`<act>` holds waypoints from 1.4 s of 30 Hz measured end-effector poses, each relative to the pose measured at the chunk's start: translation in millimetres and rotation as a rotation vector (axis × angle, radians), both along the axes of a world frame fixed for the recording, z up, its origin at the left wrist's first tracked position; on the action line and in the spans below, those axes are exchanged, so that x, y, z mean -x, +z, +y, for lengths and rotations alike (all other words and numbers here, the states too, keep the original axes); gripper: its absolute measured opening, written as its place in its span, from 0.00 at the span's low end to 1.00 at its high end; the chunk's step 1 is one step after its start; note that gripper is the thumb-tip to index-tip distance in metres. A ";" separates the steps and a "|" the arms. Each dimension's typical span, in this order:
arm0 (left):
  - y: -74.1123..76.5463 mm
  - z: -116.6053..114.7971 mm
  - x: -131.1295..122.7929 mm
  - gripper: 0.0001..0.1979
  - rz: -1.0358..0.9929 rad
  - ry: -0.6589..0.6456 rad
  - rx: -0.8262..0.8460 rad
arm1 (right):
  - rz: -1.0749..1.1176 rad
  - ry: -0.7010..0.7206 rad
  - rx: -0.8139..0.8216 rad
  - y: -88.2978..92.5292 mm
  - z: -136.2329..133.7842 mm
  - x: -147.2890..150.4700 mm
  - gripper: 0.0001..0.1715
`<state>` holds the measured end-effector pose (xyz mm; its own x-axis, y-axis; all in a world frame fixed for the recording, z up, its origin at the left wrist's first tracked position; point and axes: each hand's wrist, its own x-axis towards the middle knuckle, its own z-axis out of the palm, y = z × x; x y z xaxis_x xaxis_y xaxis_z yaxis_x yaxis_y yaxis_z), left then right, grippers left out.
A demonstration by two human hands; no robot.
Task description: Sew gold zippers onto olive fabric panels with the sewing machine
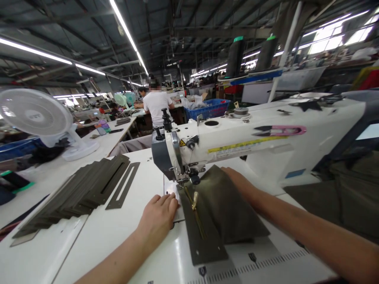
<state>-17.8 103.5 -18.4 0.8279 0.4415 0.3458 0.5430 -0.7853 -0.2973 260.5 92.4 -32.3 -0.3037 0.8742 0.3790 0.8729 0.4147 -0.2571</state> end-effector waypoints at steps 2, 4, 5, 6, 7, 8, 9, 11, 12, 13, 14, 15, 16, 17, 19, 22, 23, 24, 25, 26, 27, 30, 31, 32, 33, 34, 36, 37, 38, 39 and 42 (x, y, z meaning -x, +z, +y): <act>1.0 -1.4 3.7 0.09 -0.031 -0.020 0.044 | -0.007 -0.015 -0.026 -3.4 -0.9 1.6 0.10; 3.1 -2.3 4.2 0.09 -0.053 -0.034 0.085 | -0.004 -0.037 -0.064 -5.1 -3.0 3.2 0.11; 4.0 -2.2 3.9 0.09 -0.072 -0.050 0.092 | 0.004 -0.043 -0.086 -5.6 -4.2 3.7 0.11; 4.5 -1.9 3.5 0.09 -0.096 -0.071 0.091 | 0.016 -0.046 -0.110 -6.2 -5.1 4.1 0.12; 4.8 -1.2 3.2 0.10 -0.119 -0.099 0.087 | 0.029 -0.047 -0.133 -6.7 -5.8 4.3 0.12; 4.9 -0.3 2.9 0.10 -0.131 -0.131 0.086 | 0.039 -0.043 -0.152 -7.2 -6.1 4.4 0.13; 4.9 0.9 2.5 0.10 -0.137 -0.166 0.083 | 0.045 -0.038 -0.163 -7.6 -6.1 4.4 0.14; 5.5 3.1 0.4 0.11 -0.112 -0.225 0.071 | 0.051 -0.038 -0.166 -7.8 -6.0 4.1 0.15; 6.4 4.0 -1.5 0.12 -0.082 -0.232 0.064 | 0.052 -0.035 -0.159 -7.5 -6.1 3.9 0.15; 7.5 4.7 -4.0 0.12 -0.051 -0.222 0.052 | 0.052 -0.030 -0.150 -7.1 -6.2 3.7 0.15; 9.0 5.1 -6.8 0.13 -0.020 -0.198 0.038 | 0.048 -0.020 -0.140 -6.5 -6.5 3.5 0.15; 10.5 5.3 -9.7 0.13 0.010 -0.173 0.023 | 0.042 -0.007 -0.129 -5.9 -6.8 3.2 0.16; 11.9 5.4 -12.5 0.14 0.037 -0.148 0.009 | 0.032 0.005 -0.116 -5.3 -7.1 3.1 0.16; 13.2 5.3 -14.7 0.14 0.055 -0.131 -0.004 | 0.020 0.018 -0.100 -4.6 -7.2 3.1 0.16; 14.8 5.1 -17.1 0.14 0.071 -0.122 -0.011 | 0.013 0.046 -0.074 -2.9 -6.8 3.8 0.17; 15.1 5.8 -16.5 0.11 0.058 -0.125 0.032 | 0.062 0.100 -0.062 1.4 -5.2 7.1 0.15; 14.9 6.5 -16.0 0.10 0.053 -0.127 0.045 | 0.101 0.116 -0.050 3.4 -4.7 8.3 0.14; 14.6 7.7 -15.6 0.09 0.050 -0.127 0.053 | 0.146 0.121 -0.028 5.4 -4.3 9.4 0.13; 14.3 9.2 -15.4 0.08 0.047 -0.124 0.061 | 0.189 0.121 0.002 7.3 -3.9 10.0 0.12; 13.9 11.2 -15.3 0.08 0.036 -0.114 0.072 | 0.228 0.116 0.034 8.9 -3.3 10.1 0.11; 13.4 13.4 -15.5 0.07 0.013 -0.097 0.089 | 0.259 0.107 0.066 10.2 -2.2 9.5 0.11; 11.9 19.7 -16.3 0.06 -0.087 -0.022 0.153 | 0.305 0.074 0.138 11.9 5.5 4.3 0.11; 11.7 20.9 -16.6 0.05 -0.110 0.003 0.170 | 0.316 0.065 0.158 12.2 9.6 2.1 0.11; 11.7 21.5 -16.9 0.04 -0.125 0.025 0.181 | 0.325 0.056 0.174 12.6 14.0 0.1 0.11; 12.0 21.4 -17.2 0.04 -0.130 0.042 0.190 | 0.331 0.048 0.185 13.1 18.4 -1.6 0.11; 12.4 20.9 -17.3 0.04 -0.136 0.055 0.198 | 0.333 0.041 0.189 13.9 22.1 -2.9 0.11; 13.7 18.5 -17.2 0.05 -0.136 0.064 0.210 | 0.328 0.029 0.174 15.8 25.2 -3.6 0.10; 14.3 16.9 -16.9 0.05 -0.128 0.056 0.212 | 0.319 0.024 0.156 17.0 23.9 -3.3 0.10; 14.7 15.1 -16.3 0.05 -0.116 0.040 0.212 | 0.307 0.021 0.133 18.0 20.7 -2.6 0.10; 14.9 13.3 -15.6 0.06 -0.098 0.018 0.209 | 0.289 0.023 0.109 18.9 15.9 -1.6 0.11; 14.0 8.0 -13.5 0.06 -0.025 -0.061 0.188 | 0.225 0.052 0.049 18.3 -2.3 2.2 0.11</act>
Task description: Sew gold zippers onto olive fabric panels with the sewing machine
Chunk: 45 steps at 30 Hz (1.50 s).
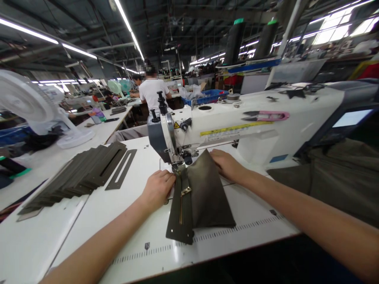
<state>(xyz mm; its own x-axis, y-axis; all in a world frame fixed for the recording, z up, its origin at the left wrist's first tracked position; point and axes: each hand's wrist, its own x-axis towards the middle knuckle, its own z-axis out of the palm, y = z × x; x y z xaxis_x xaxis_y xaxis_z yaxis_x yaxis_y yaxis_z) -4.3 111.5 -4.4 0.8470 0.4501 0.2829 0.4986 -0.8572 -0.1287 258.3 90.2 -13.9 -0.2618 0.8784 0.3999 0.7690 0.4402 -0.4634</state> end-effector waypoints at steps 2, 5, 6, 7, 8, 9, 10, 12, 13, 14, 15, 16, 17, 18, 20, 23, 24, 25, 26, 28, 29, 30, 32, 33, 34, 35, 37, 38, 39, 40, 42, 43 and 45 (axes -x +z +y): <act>-0.8 -2.9 0.4 0.05 0.036 -0.036 -0.023 | -0.035 0.020 -0.030 -3.4 -8.7 3.0 0.10; -0.3 -5.8 -0.5 0.05 0.051 -0.044 -0.062 | -0.077 0.046 -0.052 -9.5 -10.1 7.8 0.09; 0.2 -6.2 -0.9 0.05 0.054 -0.043 -0.072 | -0.092 0.057 -0.055 -11.0 -7.8 9.2 0.08; 0.8 -6.4 -1.4 0.05 0.058 -0.040 -0.078 | -0.108 0.067 -0.059 -12.2 -4.8 10.4 0.08; 1.3 -6.2 -1.7 0.05 0.062 -0.040 -0.081 | -0.122 0.077 -0.064 -13.0 -1.3 11.1 0.09; 1.7 -5.9 -2.0 0.04 0.064 -0.040 -0.081 | -0.135 0.084 -0.068 -13.7 2.1 11.5 0.09; 1.8 -5.5 -2.2 0.04 0.065 -0.037 -0.079 | -0.145 0.088 -0.070 -14.3 5.1 11.4 0.10; 1.5 -4.7 -2.7 0.04 0.061 -0.021 -0.075 | -0.151 0.071 -0.066 -15.4 9.2 9.6 0.10; 1.0 -4.7 -3.0 0.04 0.060 -0.010 -0.072 | -0.147 0.050 -0.059 -15.9 9.9 8.0 0.10; 0.6 -4.9 -3.5 0.05 0.060 0.005 -0.069 | -0.139 0.023 -0.049 -16.2 9.9 5.8 0.11; 0.1 -5.4 -4.0 0.05 0.060 0.021 -0.064 | -0.127 -0.004 -0.036 -16.0 9.2 3.2 0.11; -0.2 -6.3 -4.7 0.06 0.061 0.036 -0.059 | -0.114 -0.027 -0.019 -15.2 8.0 0.4 0.11; -0.3 -7.4 -5.4 0.06 0.063 0.049 -0.055 | -0.100 -0.042 0.001 -13.8 6.7 -2.5 0.12; -0.2 -8.8 -6.1 0.06 0.066 0.062 -0.050 | -0.088 -0.050 0.024 -11.8 5.5 -4.9 0.13; 0.5 -11.9 -6.7 0.06 0.069 0.084 -0.033 | -0.070 -0.065 0.073 -7.0 4.3 -7.3 0.15; 2.3 -16.2 -5.5 0.06 0.053 0.097 0.041 | -0.071 -0.135 0.137 -3.2 7.1 -2.5 0.21; 2.8 -17.4 -4.8 0.06 0.050 0.099 0.069 | -0.080 -0.173 0.150 -3.9 9.0 0.5 0.23; 3.4 -18.4 -4.0 0.06 0.053 0.098 0.091 | -0.095 -0.216 0.155 -5.4 10.9 3.5 0.24; 3.9 -19.2 -3.5 0.05 0.060 0.098 0.104 | -0.114 -0.259 0.152 -7.5 12.7 6.0 0.23; 4.7 -20.8 -3.1 0.04 0.075 0.099 0.105 | -0.163 -0.333 0.132 -11.0 14.7 8.9 0.21; 5.0 -21.6 -3.3 0.04 0.080 0.101 0.100 | -0.193 -0.362 0.117 -11.4 14.6 9.5 0.20; 5.1 -22.5 -3.7 0.05 0.079 0.106 0.095 | -0.225 -0.386 0.099 -10.3 13.6 10.1 0.18; 4.5 -24.0 -4.3 0.05 0.062 0.122 0.092 | -0.289 -0.429 0.049 -3.5 8.9 13.9 0.13; 3.7 -24.5 -4.4 0.05 0.048 0.130 0.097 | -0.319 -0.446 0.020 1.4 5.1 18.0 0.10; 2.5 -24.7 -4.3 0.05 0.028 0.136 0.103 | -0.348 -0.445 -0.016 6.3 0.5 24.1 0.07; 1.0 -24.5 -4.1 0.05 0.004 0.142 0.112 | -0.369 -0.417 -0.064 10.2 -4.6 32.2 0.05; -2.9 -23.0 -3.2 0.06 -0.047 0.153 0.129 | -0.361 -0.277 -0.179 12.0 -14.9 52.2 0.07; -5.0 -21.9 -2.8 0.06 -0.076 0.165 0.136 | -0.330 -0.187 -0.236 9.3 -19.2 62.9 0.09; -7.1 -20.6 -2.4 0.06 -0.105 0.178 0.143 | -0.287 -0.105 -0.276 4.3 -22.5 72.8 0.10; -9.1 -19.2 -2.1 0.07 -0.137 0.189 0.151 | -0.247 -0.047 -0.298 -2.2 -24.7 81.3 0.13; -12.3 -16.7 -1.7 0.08 -0.219 0.212 0.165 | -0.197 0.008 -0.288 -15.7 -26.2 92.3 0.18; -13.7 -15.6 -1.4 0.07 -0.273 0.230 0.164 | -0.191 0.017 -0.278 -21.1 -26.0 94.6 0.19; -16.0 -13.7 -0.7 0.07 -0.377 0.258 0.150 | -0.195 0.028 -0.266 -27.1 -24.9 94.8 0.21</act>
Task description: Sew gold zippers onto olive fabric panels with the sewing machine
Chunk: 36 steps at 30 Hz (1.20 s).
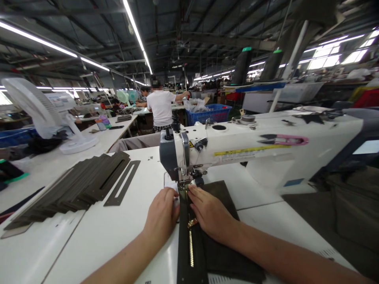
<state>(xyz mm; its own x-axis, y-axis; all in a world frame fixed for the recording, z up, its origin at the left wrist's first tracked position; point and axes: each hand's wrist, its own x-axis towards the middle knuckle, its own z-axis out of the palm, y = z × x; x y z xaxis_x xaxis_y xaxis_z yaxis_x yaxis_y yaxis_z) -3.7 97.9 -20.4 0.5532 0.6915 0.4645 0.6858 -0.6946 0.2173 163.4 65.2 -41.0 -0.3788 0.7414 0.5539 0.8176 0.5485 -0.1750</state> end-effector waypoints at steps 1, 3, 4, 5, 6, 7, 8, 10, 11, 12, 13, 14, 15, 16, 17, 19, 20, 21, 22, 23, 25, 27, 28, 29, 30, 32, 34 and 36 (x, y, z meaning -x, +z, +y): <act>-1.1 0.9 0.5 0.08 -0.030 0.007 -0.015 | -0.005 0.003 0.001 -0.6 0.5 -1.2 0.21; -3.4 2.8 1.8 0.12 -0.041 -0.034 -0.066 | -0.020 0.010 0.002 1.0 1.0 -3.7 0.21; -4.4 3.7 2.4 0.13 -0.027 -0.080 -0.098 | -0.024 0.013 0.006 2.2 1.0 -4.6 0.21; -5.3 4.6 2.8 0.13 -0.009 -0.131 -0.133 | -0.027 0.015 0.013 3.3 1.0 -5.1 0.21; -6.0 5.4 2.9 0.13 0.006 -0.182 -0.166 | -0.030 0.017 0.018 4.1 1.0 -5.3 0.22; -6.3 6.3 2.9 0.12 0.018 -0.230 -0.192 | -0.033 0.019 0.022 4.4 1.0 -5.1 0.22; -6.3 7.1 2.6 0.12 0.029 -0.271 -0.207 | -0.037 0.018 0.025 4.3 1.2 -4.9 0.22; -5.7 8.9 1.8 0.13 0.046 -0.325 -0.217 | -0.055 0.017 0.030 3.6 1.8 -4.5 0.22; -5.2 9.7 1.4 0.13 0.055 -0.337 -0.218 | -0.069 0.017 0.031 3.4 2.2 -4.4 0.22; -4.7 10.4 1.1 0.13 0.061 -0.346 -0.219 | -0.085 0.015 0.031 3.4 2.5 -4.5 0.22; -4.2 11.1 0.9 0.13 0.069 -0.354 -0.217 | -0.104 0.015 0.030 3.7 2.8 -4.7 0.22; -3.8 11.7 1.0 0.13 0.076 -0.360 -0.212 | -0.124 0.014 0.028 4.3 3.0 -5.0 0.22; -3.4 12.1 1.1 0.14 0.084 -0.364 -0.207 | -0.144 0.014 0.027 5.2 3.2 -5.3 0.22; -3.0 12.3 1.3 0.14 0.094 -0.363 -0.203 | -0.159 0.013 0.029 6.2 3.3 -5.6 0.22; -2.6 12.4 1.4 0.14 0.104 -0.359 -0.203 | -0.172 0.013 0.031 7.1 3.3 -5.9 0.22; -0.9 12.0 1.0 0.14 0.125 -0.337 -0.218 | -0.187 0.013 0.039 8.4 3.6 -6.3 0.22; 0.4 11.5 0.4 0.14 0.132 -0.323 -0.232 | -0.189 0.014 0.043 8.5 3.8 -6.4 0.22; 2.0 10.8 -0.4 0.14 0.137 -0.309 -0.247 | -0.187 0.015 0.045 8.2 4.1 -6.5 0.22; 3.7 9.9 -1.3 0.15 0.141 -0.297 -0.260 | -0.184 0.017 0.046 7.6 4.4 -6.6 0.22; 5.4 8.9 -2.3 0.15 0.146 -0.286 -0.266 | -0.179 0.018 0.046 6.8 4.8 -6.6 0.22; 7.9 7.1 -3.8 0.16 0.167 -0.273 -0.258 | -0.169 0.019 0.049 5.2 5.4 -6.7 0.23; 8.6 5.8 -4.5 0.15 0.203 -0.257 -0.233 | -0.164 0.019 0.053 4.4 6.0 -7.0 0.22; 8.2 5.5 -4.5 0.15 0.222 -0.249 -0.220 | -0.164 0.020 0.055 4.4 6.4 -7.3 0.22; 7.4 5.5 -4.5 0.15 0.237 -0.238 -0.215 | -0.164 0.024 0.058 4.7 6.8 -7.9 0.22; 6.5 5.6 -4.5 0.15 0.250 -0.224 -0.212 | -0.162 0.028 0.060 5.1 7.4 -8.6 0.22; 4.6 6.1 -5.0 0.14 0.276 -0.191 -0.206 | -0.152 0.038 0.062 6.1 8.8 -10.5 0.22; 3.6 6.7 -6.2 0.13 0.297 -0.157 -0.187 | -0.135 0.055 0.061 6.8 10.8 -12.6 0.21; 3.5 7.5 -8.1 0.11 0.314 -0.135 -0.154 | -0.109 0.066 0.056 7.2 13.4 -14.5 0.20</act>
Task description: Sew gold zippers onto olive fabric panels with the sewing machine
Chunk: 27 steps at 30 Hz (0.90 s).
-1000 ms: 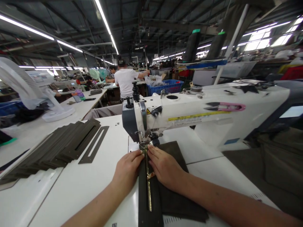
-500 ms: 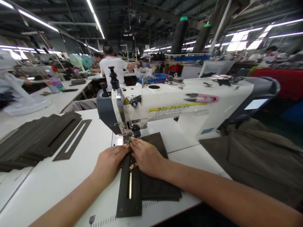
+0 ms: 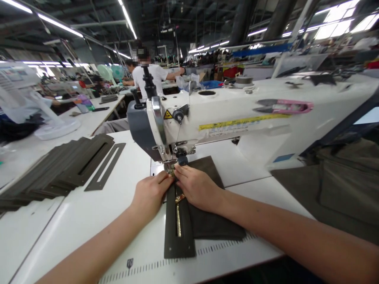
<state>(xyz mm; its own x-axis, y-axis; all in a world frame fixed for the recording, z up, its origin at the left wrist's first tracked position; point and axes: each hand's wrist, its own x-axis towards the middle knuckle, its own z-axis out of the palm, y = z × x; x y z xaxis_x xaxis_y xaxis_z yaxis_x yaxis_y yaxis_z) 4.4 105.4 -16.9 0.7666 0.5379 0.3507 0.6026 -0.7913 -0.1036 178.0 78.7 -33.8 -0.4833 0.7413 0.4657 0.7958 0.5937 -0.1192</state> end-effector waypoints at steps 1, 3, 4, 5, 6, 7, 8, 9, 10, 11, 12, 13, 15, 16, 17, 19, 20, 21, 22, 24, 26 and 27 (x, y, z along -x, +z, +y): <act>0.2 0.4 -0.9 0.11 0.003 0.012 0.009 | 0.013 0.005 -0.002 0.2 1.6 -0.9 0.19; 0.6 1.0 -2.3 0.10 0.011 0.030 0.021 | 0.033 0.018 -0.001 1.0 4.8 -2.6 0.19; 0.8 1.0 -2.6 0.10 0.010 0.033 0.022 | 0.041 0.027 0.002 1.8 6.0 -3.5 0.19; 1.0 0.7 -2.4 0.10 0.004 0.032 0.022 | 0.049 0.038 0.008 2.8 6.5 -4.4 0.19; 1.2 -0.1 -1.7 0.10 -0.008 0.030 0.021 | 0.059 0.047 0.018 4.2 5.9 -5.2 0.19; 1.4 -1.3 -0.4 0.11 -0.023 0.022 0.019 | 0.070 0.052 0.032 5.8 3.9 -5.8 0.19; 1.7 -2.8 1.5 0.11 -0.047 0.007 0.013 | 0.084 0.053 0.046 7.5 0.0 -5.9 0.19; 1.9 -4.5 3.9 0.11 -0.069 -0.018 0.007 | 0.097 0.051 0.060 9.2 -5.8 -5.6 0.20; 2.1 -6.1 6.9 0.12 -0.086 -0.054 0.002 | 0.108 0.050 0.076 10.7 -13.5 -4.7 0.20; 2.2 -7.5 10.2 0.12 -0.094 -0.100 -0.002 | 0.116 0.052 0.093 11.8 -22.7 -3.2 0.22; 2.1 -8.5 13.5 0.13 -0.093 -0.150 -0.006 | 0.120 0.055 0.110 12.4 -33.0 -1.4 0.25; 2.0 -9.1 16.4 0.13 -0.080 -0.197 -0.007 | 0.116 0.060 0.131 12.6 -43.7 0.6 0.29; 1.8 -9.2 20.3 0.14 -0.042 -0.269 -0.027 | 0.083 0.078 0.167 11.8 -63.5 4.7 0.38; 1.9 -9.2 20.8 0.14 -0.024 -0.289 -0.045 | 0.065 0.084 0.169 11.3 -71.6 6.4 0.41; 2.2 -9.5 20.2 0.13 -0.003 -0.296 -0.062 | 0.047 0.087 0.161 10.9 -78.0 8.0 0.42; 4.0 -11.6 16.9 0.12 0.036 -0.268 -0.078 | 0.012 0.077 0.114 11.4 -86.2 11.1 0.37; 5.3 -13.4 14.8 0.11 0.049 -0.238 -0.071 | -0.010 0.069 0.082 12.2 -88.5 12.7 0.33; 6.4 -15.4 13.1 0.11 0.056 -0.203 -0.054 | -0.036 0.062 0.047 13.1 -89.9 14.6 0.30; 7.4 -17.5 12.0 0.11 0.053 -0.177 -0.038 | -0.063 0.062 0.007 14.1 -90.9 16.6 0.28; 7.5 -20.5 12.7 0.13 0.023 -0.160 -0.010 | -0.094 0.072 -0.077 15.2 -92.5 21.0 0.27; 5.2 -21.3 16.7 0.13 -0.031 -0.178 0.008 | -0.085 0.098 -0.149 15.0 -94.5 25.2 0.26; 3.3 -21.0 19.3 0.13 -0.058 -0.188 0.016 | -0.072 0.123 -0.187 14.6 -95.7 26.9 0.23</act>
<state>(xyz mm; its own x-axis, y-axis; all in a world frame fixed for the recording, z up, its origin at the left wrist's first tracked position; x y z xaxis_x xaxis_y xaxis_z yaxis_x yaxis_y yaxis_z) -15.0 84.4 -13.6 0.8327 0.3931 0.3901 0.4487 -0.8917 -0.0593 151.1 -17.1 -19.3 -0.6011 0.5789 0.5510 0.7189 0.6928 0.0564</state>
